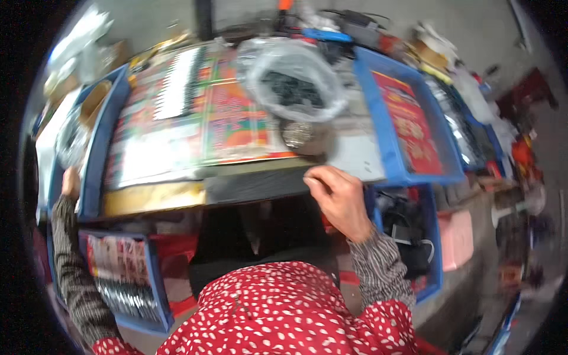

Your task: The person assembles tweezers by joining tweezer handles and attaching small plastic components by hand.

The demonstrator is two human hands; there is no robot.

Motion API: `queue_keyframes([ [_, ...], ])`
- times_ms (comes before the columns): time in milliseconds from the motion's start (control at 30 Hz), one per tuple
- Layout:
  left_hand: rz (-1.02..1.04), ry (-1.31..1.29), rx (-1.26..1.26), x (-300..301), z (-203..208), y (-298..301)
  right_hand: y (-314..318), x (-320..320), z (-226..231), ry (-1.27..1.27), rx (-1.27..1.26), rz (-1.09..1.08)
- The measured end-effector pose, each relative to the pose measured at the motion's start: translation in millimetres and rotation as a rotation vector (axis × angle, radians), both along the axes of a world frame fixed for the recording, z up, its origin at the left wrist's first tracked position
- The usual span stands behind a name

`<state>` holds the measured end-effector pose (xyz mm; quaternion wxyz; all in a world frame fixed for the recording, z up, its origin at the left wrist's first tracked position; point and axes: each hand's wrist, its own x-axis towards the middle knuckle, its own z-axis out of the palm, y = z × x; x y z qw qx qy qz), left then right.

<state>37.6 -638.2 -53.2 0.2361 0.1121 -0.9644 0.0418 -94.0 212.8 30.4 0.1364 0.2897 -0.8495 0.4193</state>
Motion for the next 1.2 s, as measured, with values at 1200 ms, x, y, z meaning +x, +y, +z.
queue_keyframes([
  [1200,-0.339,0.262,0.276,-80,67,454,230,-110,31,-0.415,0.829,-0.573],
])
